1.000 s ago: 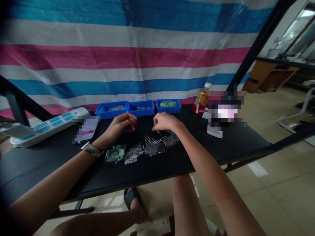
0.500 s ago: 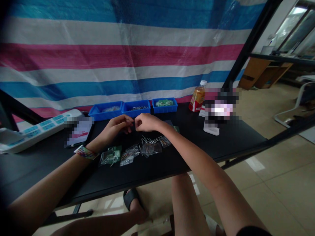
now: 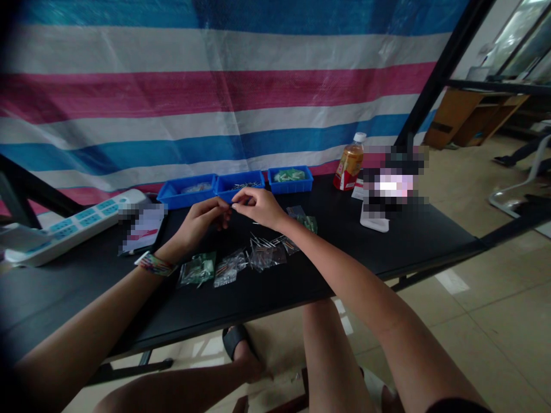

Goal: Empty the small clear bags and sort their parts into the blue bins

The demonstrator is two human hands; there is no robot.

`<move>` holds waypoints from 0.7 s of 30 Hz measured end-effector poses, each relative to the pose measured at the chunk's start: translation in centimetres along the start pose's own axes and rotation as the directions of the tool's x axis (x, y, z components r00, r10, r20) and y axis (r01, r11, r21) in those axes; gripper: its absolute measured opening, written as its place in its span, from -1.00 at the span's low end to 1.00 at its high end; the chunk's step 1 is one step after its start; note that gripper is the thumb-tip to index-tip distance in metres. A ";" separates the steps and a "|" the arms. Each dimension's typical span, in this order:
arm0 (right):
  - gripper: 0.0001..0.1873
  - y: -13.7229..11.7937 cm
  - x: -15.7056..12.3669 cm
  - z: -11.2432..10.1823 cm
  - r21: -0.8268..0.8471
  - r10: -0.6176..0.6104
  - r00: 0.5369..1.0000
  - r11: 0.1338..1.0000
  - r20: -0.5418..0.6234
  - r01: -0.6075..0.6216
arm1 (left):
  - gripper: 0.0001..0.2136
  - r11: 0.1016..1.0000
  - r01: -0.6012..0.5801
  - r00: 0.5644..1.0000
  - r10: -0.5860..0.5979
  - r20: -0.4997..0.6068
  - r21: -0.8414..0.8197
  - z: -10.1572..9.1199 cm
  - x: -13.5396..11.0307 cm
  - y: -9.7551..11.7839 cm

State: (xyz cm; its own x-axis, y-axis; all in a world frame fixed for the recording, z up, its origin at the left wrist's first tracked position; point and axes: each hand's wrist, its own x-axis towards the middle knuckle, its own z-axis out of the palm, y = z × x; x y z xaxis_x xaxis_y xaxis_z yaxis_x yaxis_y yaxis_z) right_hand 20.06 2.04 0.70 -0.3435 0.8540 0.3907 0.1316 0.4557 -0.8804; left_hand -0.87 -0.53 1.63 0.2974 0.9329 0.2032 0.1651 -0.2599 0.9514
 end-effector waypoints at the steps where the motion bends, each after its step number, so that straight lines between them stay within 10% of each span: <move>1: -0.84 0.1 0.0 -0.1 0.039 0.038 0.999 0.999 -0.019 -0.037 | -0.76 1.000 -0.012 1.000 0.012 -0.017 -0.001 0.0 0.0 0.0; 8: -0.77 0.2 -0.1 -0.7 0.278 0.238 0.971 0.931 0.029 -0.236 | -0.73 0.997 -0.067 0.994 0.071 -0.088 0.045 0.0 -0.1 0.5; 21: -0.77 0.0 -0.4 -0.1 0.261 0.125 0.992 0.959 -0.035 -0.111 | -0.68 1.000 -0.007 1.000 0.007 0.011 0.003 -0.1 0.1 -0.4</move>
State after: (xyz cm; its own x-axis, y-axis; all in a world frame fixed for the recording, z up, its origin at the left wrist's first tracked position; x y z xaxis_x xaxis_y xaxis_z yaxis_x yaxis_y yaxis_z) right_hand 20.29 1.67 0.59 -0.2916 0.9124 0.2872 -0.0785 0.2764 -0.9578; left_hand -0.97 -0.36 1.29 0.3090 0.9281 0.2076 0.1655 -0.2674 0.9493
